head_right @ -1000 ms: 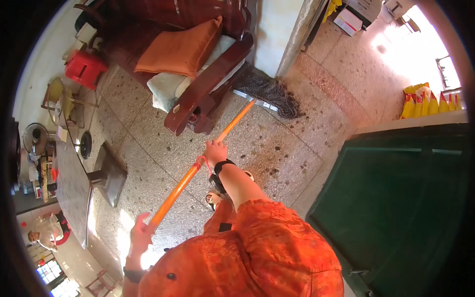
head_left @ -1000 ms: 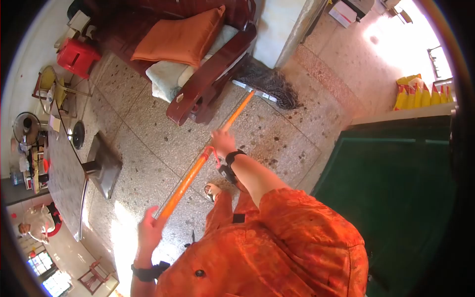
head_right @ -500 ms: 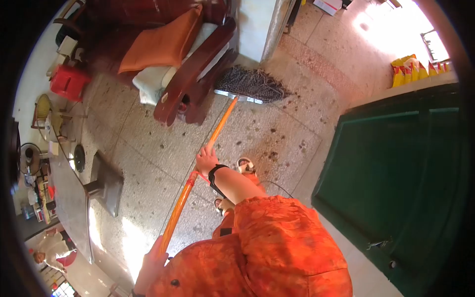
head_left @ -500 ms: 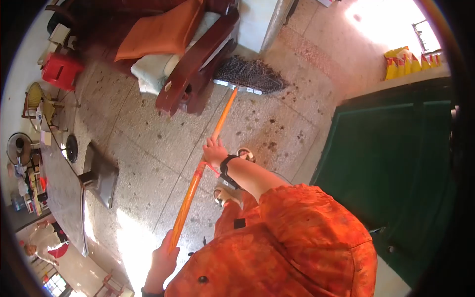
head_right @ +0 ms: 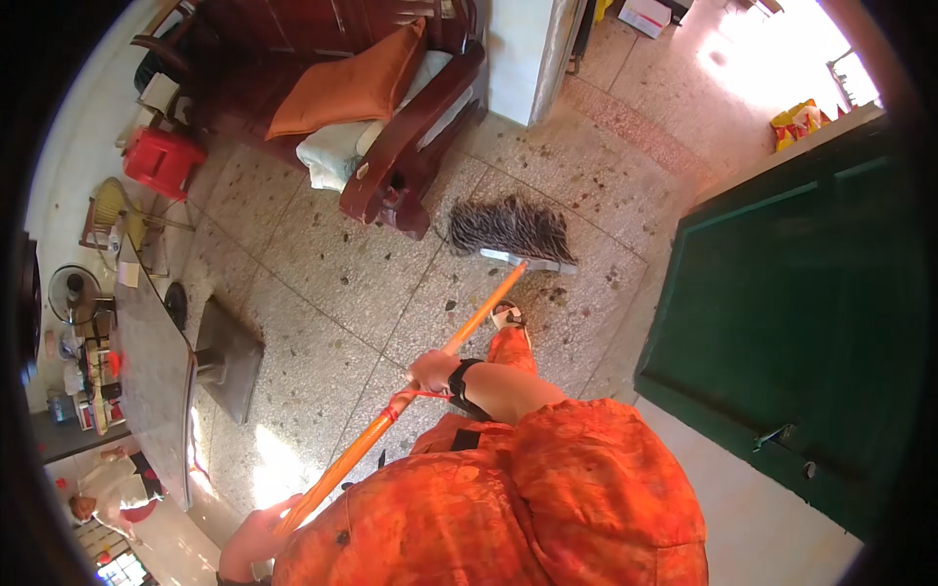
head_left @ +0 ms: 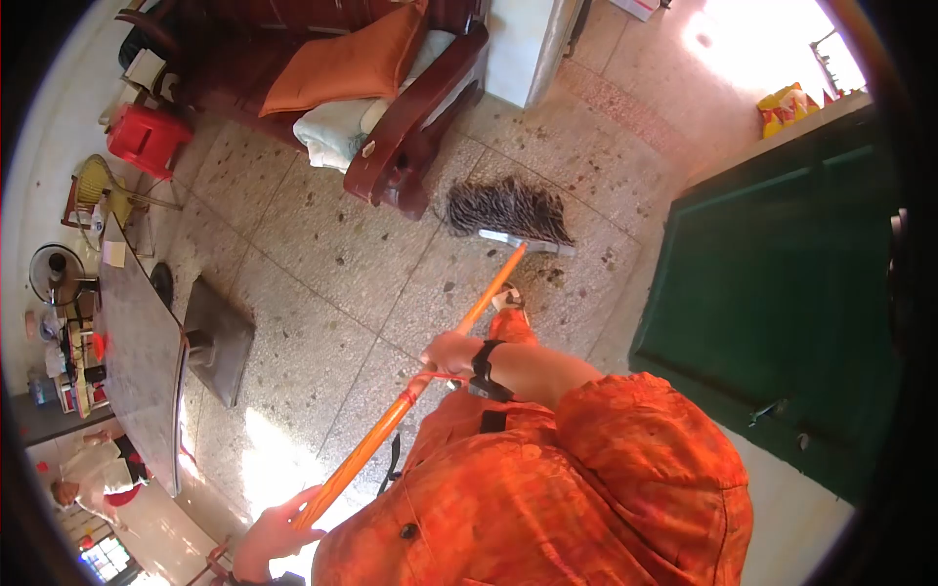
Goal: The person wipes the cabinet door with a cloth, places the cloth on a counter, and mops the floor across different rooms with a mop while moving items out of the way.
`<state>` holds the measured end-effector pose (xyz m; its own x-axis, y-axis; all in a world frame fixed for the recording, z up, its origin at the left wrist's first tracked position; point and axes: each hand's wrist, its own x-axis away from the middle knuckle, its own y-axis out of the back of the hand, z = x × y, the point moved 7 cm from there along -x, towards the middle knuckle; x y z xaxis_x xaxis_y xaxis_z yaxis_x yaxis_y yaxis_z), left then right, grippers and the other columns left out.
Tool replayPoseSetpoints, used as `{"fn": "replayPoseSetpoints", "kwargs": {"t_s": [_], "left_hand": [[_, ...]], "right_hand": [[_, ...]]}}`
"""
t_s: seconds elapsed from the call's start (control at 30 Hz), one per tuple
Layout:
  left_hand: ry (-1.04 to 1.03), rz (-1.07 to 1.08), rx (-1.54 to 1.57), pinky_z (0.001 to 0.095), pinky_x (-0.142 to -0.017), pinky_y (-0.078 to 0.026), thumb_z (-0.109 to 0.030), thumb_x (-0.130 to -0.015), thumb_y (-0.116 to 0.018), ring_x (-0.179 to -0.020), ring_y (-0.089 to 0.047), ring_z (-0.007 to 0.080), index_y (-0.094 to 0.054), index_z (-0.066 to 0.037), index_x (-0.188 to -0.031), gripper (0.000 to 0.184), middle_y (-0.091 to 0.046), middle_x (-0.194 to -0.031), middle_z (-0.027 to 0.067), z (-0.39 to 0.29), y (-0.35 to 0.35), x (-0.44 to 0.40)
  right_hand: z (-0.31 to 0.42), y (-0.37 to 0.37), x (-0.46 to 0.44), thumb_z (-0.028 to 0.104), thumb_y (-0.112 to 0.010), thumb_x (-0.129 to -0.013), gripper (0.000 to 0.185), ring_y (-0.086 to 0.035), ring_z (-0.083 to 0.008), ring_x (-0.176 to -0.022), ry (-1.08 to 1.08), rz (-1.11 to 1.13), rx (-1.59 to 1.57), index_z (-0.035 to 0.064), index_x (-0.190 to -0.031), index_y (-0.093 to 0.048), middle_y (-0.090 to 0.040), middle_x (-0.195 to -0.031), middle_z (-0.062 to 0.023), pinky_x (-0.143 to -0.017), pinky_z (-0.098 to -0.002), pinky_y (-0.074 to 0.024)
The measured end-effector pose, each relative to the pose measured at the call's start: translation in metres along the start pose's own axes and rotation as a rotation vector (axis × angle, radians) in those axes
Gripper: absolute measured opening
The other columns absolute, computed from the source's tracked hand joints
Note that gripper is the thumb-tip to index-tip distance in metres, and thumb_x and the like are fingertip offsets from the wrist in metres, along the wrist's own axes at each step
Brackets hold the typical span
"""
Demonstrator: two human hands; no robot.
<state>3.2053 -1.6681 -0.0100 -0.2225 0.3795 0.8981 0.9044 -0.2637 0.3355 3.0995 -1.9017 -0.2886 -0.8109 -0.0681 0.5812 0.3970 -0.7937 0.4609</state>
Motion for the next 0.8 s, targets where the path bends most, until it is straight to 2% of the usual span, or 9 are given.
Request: {"fn": "replayPoseSetpoints", "kwargs": {"t_s": [0.13, 0.23, 0.3, 0.37, 0.43, 0.5, 0.53, 0.67, 0.8], "left_hand": [[-0.211, 0.169, 0.069, 0.0221, -0.043, -0.04, -0.013, -0.067, -0.067, -0.048, -0.048, 0.0074, -0.036, -0.016, -0.126, 0.067, -0.056, -0.065, 0.0022, 0.007, -0.02, -0.047], [-0.086, 0.261, 0.176, 0.0213, -0.04, -0.037, -0.011, -0.07, -0.064, -0.047, -0.046, 0.0059, -0.038, -0.016, -0.125, 0.062, -0.054, -0.063, 0.0006, -0.026, -0.018, -0.073], [-0.147, 0.255, 0.261, 0.021, -0.038, -0.034, -0.008, -0.071, -0.062, -0.044, -0.043, 0.0046, -0.039, -0.016, -0.124, 0.058, -0.051, -0.061, -0.0008, -0.05, -0.025, -0.092], [-0.234, 0.278, 0.338, 0.0208, -0.043, -0.037, -0.006, -0.071, -0.061, -0.049, -0.046, 0.0053, -0.041, -0.014, -0.123, 0.056, -0.053, -0.065, 0.0005, -0.068, -0.03, -0.115], [-0.343, 0.21, 0.258, 0.0229, -0.057, -0.045, -0.005, -0.07, -0.061, -0.066, -0.055, 0.0098, -0.043, -0.01, -0.121, 0.054, -0.058, -0.081, 0.0061, -0.087, -0.034, -0.139], [-0.686, 0.062, 0.168, 0.0225, -0.066, -0.045, -0.001, -0.07, -0.059, -0.076, -0.055, 0.0097, -0.042, -0.007, -0.12, 0.053, -0.057, -0.091, 0.0049, -0.124, -0.03, -0.154], [-0.62, 0.123, 0.195, 0.0249, -0.082, -0.04, -0.001, -0.07, -0.059, -0.096, -0.051, 0.013, -0.042, -0.004, -0.119, 0.052, -0.053, -0.108, 0.0086, -0.141, -0.032, -0.164], [-0.763, 0.08, 0.137, 0.0283, -0.082, -0.042, -0.006, -0.071, -0.06, -0.1, -0.053, 0.0206, -0.043, -0.007, -0.119, 0.051, -0.054, -0.108, 0.0154, -0.222, -0.044, -0.203], [-0.886, 0.062, 0.059, 0.0317, -0.074, -0.045, -0.011, -0.073, -0.057, -0.088, -0.057, 0.029, -0.04, -0.006, -0.12, 0.051, -0.056, -0.1, 0.0184, -0.328, -0.065, -0.229]], "right_hand": [[-0.04, -0.007, 0.028, 0.018, -0.06, -0.066, 0.019, -0.058, -0.0279, -0.082, -0.143, -0.039, 0.006, 0.0134, -0.084, -0.063, -0.061, -0.083, -0.0117, -0.071, -0.0384, -0.0445], [-0.072, 0.014, 0.055, 0.017, -0.057, -0.067, 0.017, -0.057, -0.0267, -0.085, -0.258, -0.095, 0.118, 0.0139, -0.082, -0.063, -0.061, -0.083, -0.0095, -0.074, -0.0364, -0.042], [-0.098, 0.027, 0.07, 0.019, -0.056, -0.068, 0.015, -0.056, -0.0255, -0.086, -0.269, -0.121, 0.258, 0.0141, -0.08, -0.063, -0.061, -0.081, -0.008, -0.075, -0.0364, -0.0405], [-0.122, 0.046, 0.079, 0.02, -0.055, -0.069, 0.014, -0.055, -0.0243, -0.086, -0.277, -0.151, 0.394, 0.0143, -0.079, -0.062, -0.06, -0.08, -0.0066, -0.077, -0.0364, -0.0389], [-0.146, 0.077, 0.094, 0.021, -0.055, -0.069, 0.011, -0.055, -0.0234, -0.084, -0.345, -0.301, 0.443, 0.0151, -0.075, -0.061, -0.059, -0.076, -0.0043, -0.075, -0.0375, -0.0388], [-0.167, 0.109, 0.113, 0.021, -0.055, -0.068, 0.01, -0.055, -0.0231, -0.083, -0.355, -0.367, 0.498, 0.0156, -0.075, -0.061, -0.059, -0.076, -0.0039, -0.074, -0.0376, -0.0389], [-0.174, 0.13, 0.123, 0.02, -0.056, -0.068, 0.009, -0.055, -0.0228, -0.081, -0.349, -0.438, 0.558, 0.016, -0.075, -0.061, -0.059, -0.076, -0.0035, -0.074, -0.0377, -0.039], [-0.244, 0.191, 0.166, 0.021, -0.057, -0.068, 0.007, -0.054, -0.0194, -0.083, -0.573, -0.411, 0.639, 0.0165, -0.073, -0.06, -0.058, -0.077, -0.0016, -0.074, -0.0352, -0.0376], [-0.301, 0.238, 0.206, 0.021, -0.056, -0.068, 0.005, -0.052, -0.0178, -0.085, -0.58, -0.586, 0.575, 0.0185, -0.072, -0.059, -0.056, -0.08, 0.0015, -0.073, -0.0334, -0.0377]]}}
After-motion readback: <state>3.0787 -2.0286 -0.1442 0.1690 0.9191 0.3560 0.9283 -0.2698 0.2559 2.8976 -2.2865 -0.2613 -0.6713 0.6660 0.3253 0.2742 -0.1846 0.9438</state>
